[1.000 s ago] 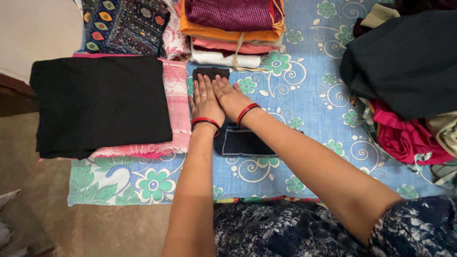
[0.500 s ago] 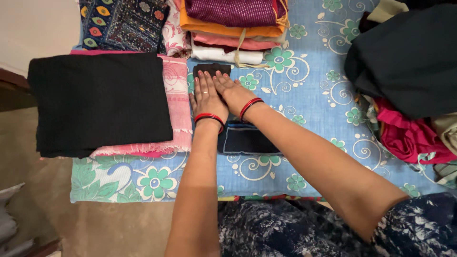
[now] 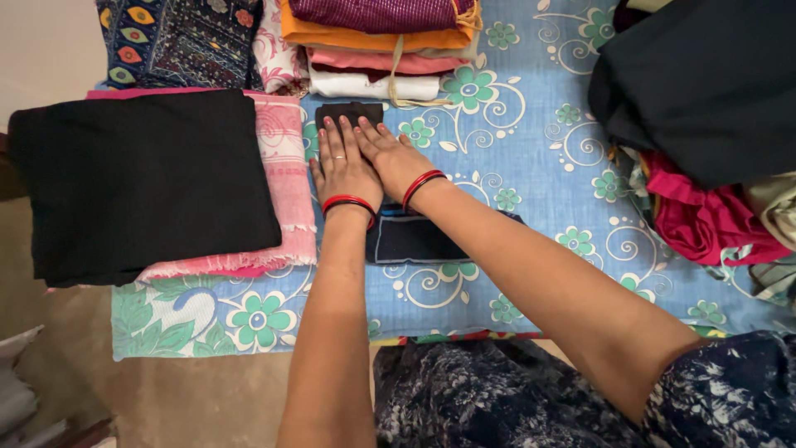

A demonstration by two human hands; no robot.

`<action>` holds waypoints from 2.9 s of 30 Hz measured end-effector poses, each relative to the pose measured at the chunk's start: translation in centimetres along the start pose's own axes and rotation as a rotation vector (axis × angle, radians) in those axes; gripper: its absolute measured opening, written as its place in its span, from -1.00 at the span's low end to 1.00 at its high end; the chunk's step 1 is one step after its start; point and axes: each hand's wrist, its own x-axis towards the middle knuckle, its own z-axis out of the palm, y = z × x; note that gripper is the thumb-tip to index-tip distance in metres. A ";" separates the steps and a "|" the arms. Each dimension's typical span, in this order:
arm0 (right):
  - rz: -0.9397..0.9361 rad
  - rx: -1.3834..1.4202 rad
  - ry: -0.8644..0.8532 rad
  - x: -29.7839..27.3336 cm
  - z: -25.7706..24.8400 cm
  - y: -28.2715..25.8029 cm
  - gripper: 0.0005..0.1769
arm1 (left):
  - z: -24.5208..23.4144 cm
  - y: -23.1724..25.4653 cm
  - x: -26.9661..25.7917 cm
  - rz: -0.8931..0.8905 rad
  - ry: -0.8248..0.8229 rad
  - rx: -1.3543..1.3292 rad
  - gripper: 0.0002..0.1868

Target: The person folds a pair of dark socks and a pair of dark blue socks on a floral-patterned table, then folds a pair of black trousers and a pair of beige trousers. Each item is smoothed and placed into a neat stack.

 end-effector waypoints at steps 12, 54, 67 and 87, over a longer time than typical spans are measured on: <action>0.104 -0.010 0.021 -3.6 -1.9 0.1 -0.02 | -0.9 0.3 -0.6 -0.001 -0.035 0.069 -0.13; 0.132 -0.199 -0.037 -22.7 -0.4 3.5 -0.23 | 7.2 11.1 -17.3 0.087 0.155 -0.066 -0.29; 0.148 -0.210 -0.089 -23.6 0.2 4.2 -0.22 | 7.4 10.3 -17.5 0.080 -0.015 -0.109 -0.22; 0.266 -0.243 -0.169 -23.0 -1.6 2.0 -0.25 | 7.2 10.0 -16.8 0.071 -0.151 -0.123 -0.21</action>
